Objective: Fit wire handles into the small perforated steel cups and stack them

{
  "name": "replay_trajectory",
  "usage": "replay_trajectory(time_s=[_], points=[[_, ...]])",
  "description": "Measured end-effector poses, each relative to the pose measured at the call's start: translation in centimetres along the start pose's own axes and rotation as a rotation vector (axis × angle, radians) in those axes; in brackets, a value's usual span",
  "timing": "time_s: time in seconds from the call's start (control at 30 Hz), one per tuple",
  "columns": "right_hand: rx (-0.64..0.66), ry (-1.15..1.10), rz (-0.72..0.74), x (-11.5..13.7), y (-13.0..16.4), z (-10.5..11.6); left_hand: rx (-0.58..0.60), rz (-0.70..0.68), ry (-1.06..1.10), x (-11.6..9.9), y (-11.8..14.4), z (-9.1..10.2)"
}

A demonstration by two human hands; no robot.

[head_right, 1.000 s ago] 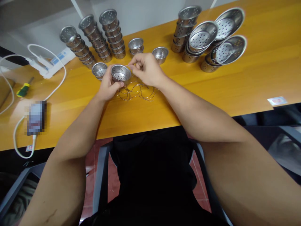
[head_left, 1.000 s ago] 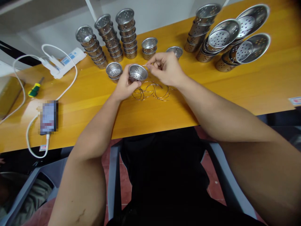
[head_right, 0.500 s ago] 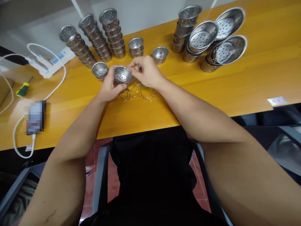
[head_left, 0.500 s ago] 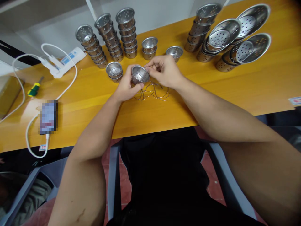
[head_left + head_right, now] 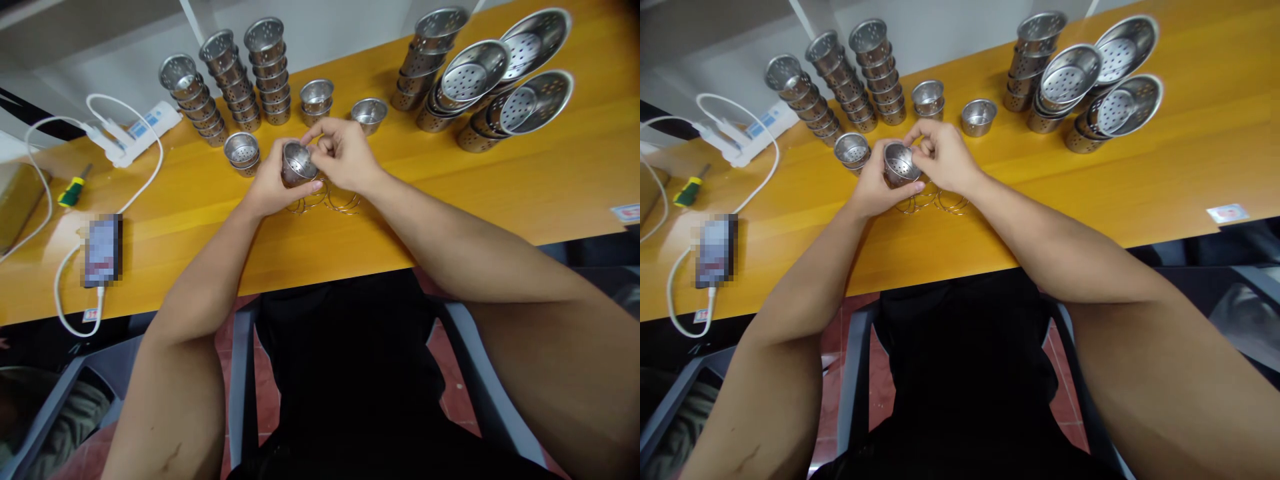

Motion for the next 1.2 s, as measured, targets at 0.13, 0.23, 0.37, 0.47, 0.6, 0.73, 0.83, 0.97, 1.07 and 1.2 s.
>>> replay_trajectory(time_s=[0.13,0.23,0.37,0.47,0.6,0.73,0.83,0.97,1.07,1.2], points=[[0.031,-0.093,-0.043,1.0,0.2,0.2,-0.033,0.028,0.046,0.5,0.0,-0.2],[0.145,-0.141,-0.081,1.7,0.4,0.2,-0.056,0.084,0.098,1.7,0.2,-0.1],[0.240,-0.177,-0.081,2.2,0.5,0.2,-0.048,0.133,0.161,3.1,0.5,-0.1],[0.253,-0.182,-0.076,2.3,0.5,0.1,-0.020,0.120,0.191,3.4,0.7,-0.3],[0.214,-0.162,-0.093,2.2,0.4,0.0,-0.003,0.067,0.148,3.1,0.8,-0.2],[0.199,-0.161,-0.108,2.0,0.4,-0.1,-0.003,0.041,0.103,2.6,0.7,-0.1],[0.198,-0.178,-0.093,1.7,0.3,-0.1,-0.009,0.041,0.087,2.3,0.5,0.1],[0.200,-0.180,-0.081,1.1,0.0,-0.1,-0.012,0.044,0.069,2.1,0.4,0.3],[0.218,-0.182,-0.068,0.7,-0.3,-0.2,0.001,0.048,0.065,2.1,0.4,0.3],[0.221,-0.187,-0.055,0.8,-0.3,-0.2,0.004,0.060,0.091,1.9,0.4,0.4]])
Point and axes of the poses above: each hand's wrist, its own y-axis away from the middle knuckle, its own z-axis out of the back of the hand, x = y × z, the point moved 6 cm from there along -y, towards the middle knuckle, and after that the axes turned 6 degrees about -z, right-handed, at the moved point
